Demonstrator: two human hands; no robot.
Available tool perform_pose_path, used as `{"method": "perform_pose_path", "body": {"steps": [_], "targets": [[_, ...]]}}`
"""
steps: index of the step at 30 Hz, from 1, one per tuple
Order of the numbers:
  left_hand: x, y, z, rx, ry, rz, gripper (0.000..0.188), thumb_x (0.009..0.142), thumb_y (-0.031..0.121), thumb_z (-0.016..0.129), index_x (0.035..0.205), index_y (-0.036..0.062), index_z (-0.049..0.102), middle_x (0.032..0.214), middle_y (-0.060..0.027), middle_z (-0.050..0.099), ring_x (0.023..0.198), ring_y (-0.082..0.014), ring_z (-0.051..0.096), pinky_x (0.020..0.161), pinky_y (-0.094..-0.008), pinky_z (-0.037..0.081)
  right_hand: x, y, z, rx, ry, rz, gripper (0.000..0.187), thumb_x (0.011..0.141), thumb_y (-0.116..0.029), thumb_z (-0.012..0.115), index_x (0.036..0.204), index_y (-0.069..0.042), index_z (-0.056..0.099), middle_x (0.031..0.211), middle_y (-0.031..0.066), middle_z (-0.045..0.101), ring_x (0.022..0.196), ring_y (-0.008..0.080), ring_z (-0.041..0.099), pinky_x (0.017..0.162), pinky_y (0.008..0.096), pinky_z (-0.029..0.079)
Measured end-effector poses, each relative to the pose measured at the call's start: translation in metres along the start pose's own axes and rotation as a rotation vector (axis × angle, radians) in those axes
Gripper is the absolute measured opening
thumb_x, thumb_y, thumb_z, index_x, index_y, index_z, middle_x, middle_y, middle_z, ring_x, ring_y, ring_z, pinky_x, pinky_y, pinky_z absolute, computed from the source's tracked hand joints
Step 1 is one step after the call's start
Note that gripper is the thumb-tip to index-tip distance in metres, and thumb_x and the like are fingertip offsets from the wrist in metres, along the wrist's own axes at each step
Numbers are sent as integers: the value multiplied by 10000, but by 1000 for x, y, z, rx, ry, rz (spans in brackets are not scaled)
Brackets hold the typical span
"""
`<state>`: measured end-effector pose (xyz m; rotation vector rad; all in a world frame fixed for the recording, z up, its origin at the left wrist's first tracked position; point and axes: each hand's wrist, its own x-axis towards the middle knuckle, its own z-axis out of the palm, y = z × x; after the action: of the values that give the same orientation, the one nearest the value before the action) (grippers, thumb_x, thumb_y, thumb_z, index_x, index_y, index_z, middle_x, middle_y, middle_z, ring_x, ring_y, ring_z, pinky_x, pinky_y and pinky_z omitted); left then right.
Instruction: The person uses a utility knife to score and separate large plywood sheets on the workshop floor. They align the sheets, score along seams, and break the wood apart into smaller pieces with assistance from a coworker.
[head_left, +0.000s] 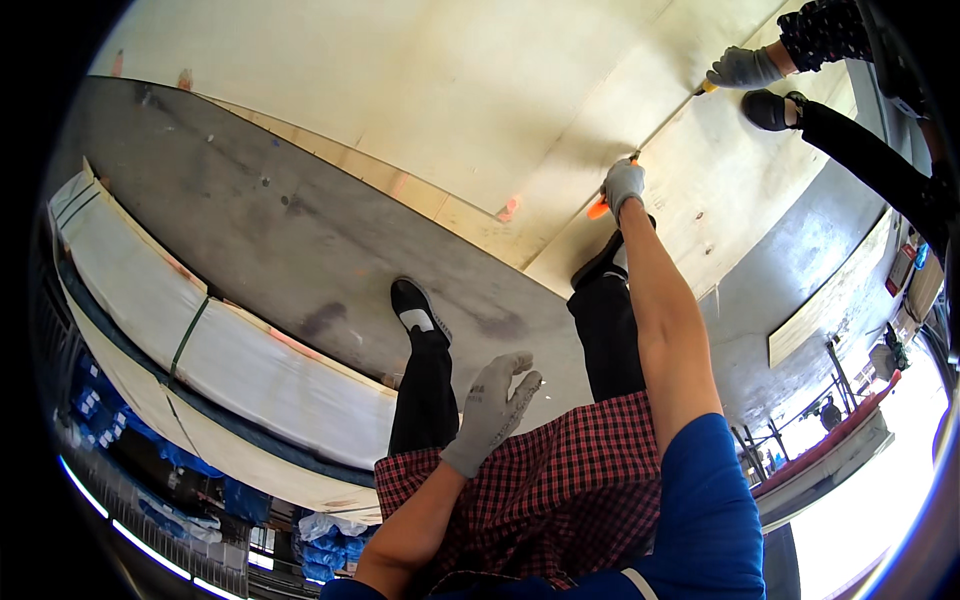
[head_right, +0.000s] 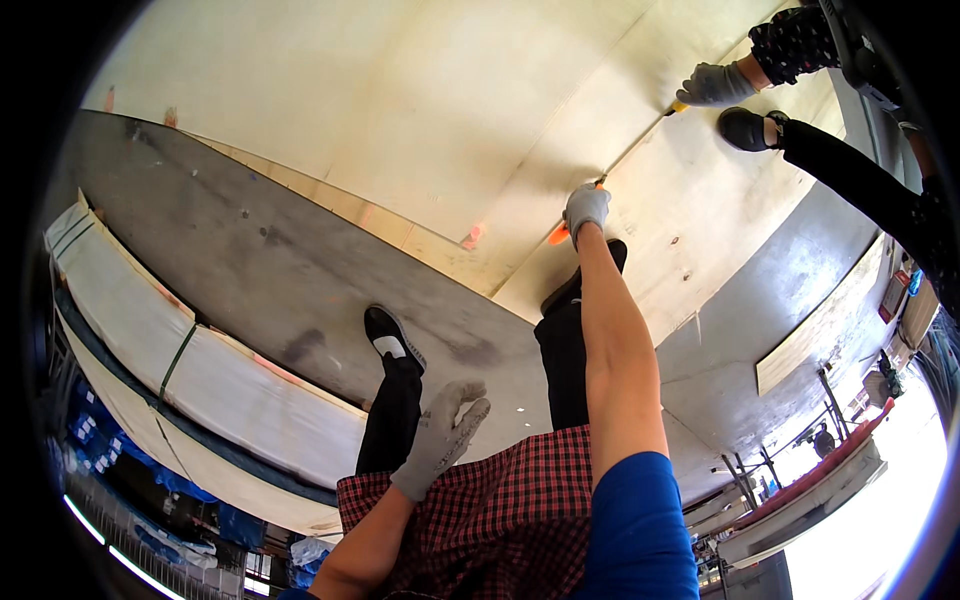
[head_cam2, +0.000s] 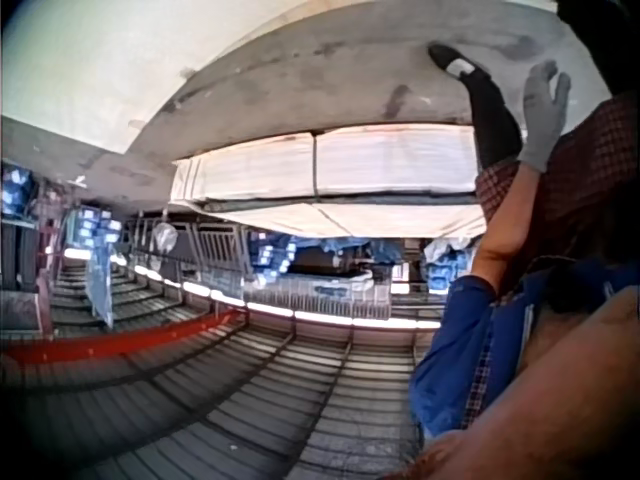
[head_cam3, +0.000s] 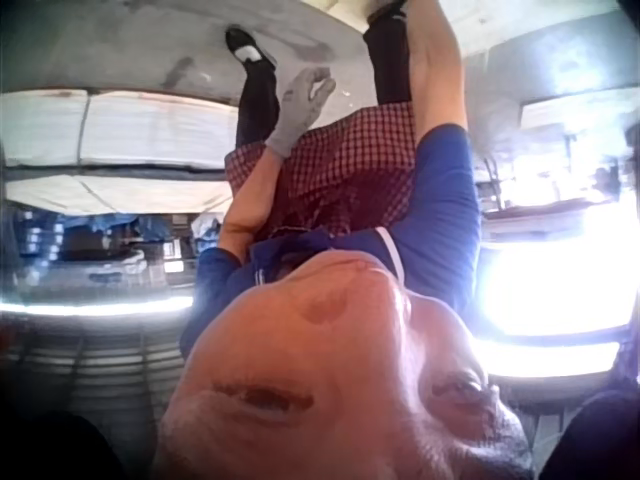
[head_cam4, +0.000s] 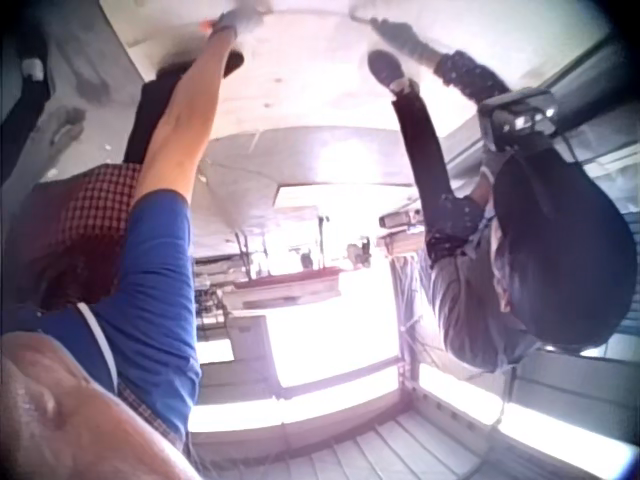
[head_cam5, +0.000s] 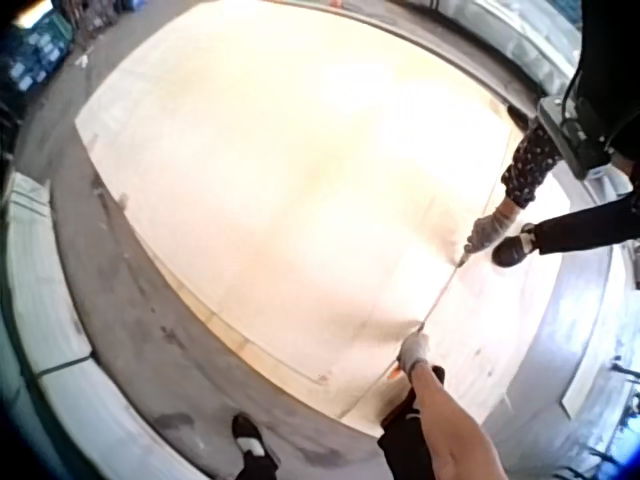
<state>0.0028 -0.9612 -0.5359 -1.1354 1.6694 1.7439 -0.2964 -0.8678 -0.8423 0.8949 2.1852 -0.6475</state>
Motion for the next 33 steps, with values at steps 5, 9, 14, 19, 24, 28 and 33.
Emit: {"method": "perform_pose_path", "body": {"steps": [5,9,14,19,24,28,33], "targets": [[-3,4,-16,44,-10,-16,317,911,231,606,1107,-15,574,1077,-147,619,1009,-243,611,873,-332,473,-13,41,19,-140,127,-67,408,927,-350,429,1072,30,458,917,255,638,725,383,654,631,448,530],[-8,-3,-23,63,20,48,301,908,226,606,1095,-9,580,1057,-149,622,995,-256,617,850,-339,481,-21,73,36,-157,155,-90,422,921,-347,436,1073,46,464,943,300,628,879,446,630,779,492,496],[-13,-5,-32,23,13,23,292,905,214,606,1097,-5,579,1051,-154,623,996,-261,619,849,-344,483,-43,90,42,-176,146,-100,408,922,-343,439,1065,37,485,973,301,624,920,451,618,798,494,489],[-18,-9,-42,23,9,30,294,906,203,602,1101,-16,574,1057,-159,623,1009,-258,617,863,-343,478,-76,110,54,-230,175,-130,390,922,-332,454,1041,36,507,981,294,618,937,463,598,810,507,472],[-23,-19,-41,12,20,34,296,906,198,605,1100,-22,572,1032,-158,629,1000,-258,620,868,-345,475,-139,186,84,-219,114,-96,351,944,-325,433,1020,17,456,905,251,625,810,429,620,715,474,486],[-24,-26,-45,-8,14,-4,323,906,226,605,1098,-30,566,1041,-177,628,1003,-287,614,869,-371,474,-149,188,82,-59,-2,51,337,966,-347,410,1031,-16,414,796,187,615,610,323,623,543,425,493],[-19,-22,-39,34,58,37,345,903,250,600,1092,-36,565,1027,-193,629,978,-309,617,856,-387,478,-146,159,45,168,-56,-117,238,990,-267,419,971,-31,391,721,77,558,504,147,545,416,299,464]]}}
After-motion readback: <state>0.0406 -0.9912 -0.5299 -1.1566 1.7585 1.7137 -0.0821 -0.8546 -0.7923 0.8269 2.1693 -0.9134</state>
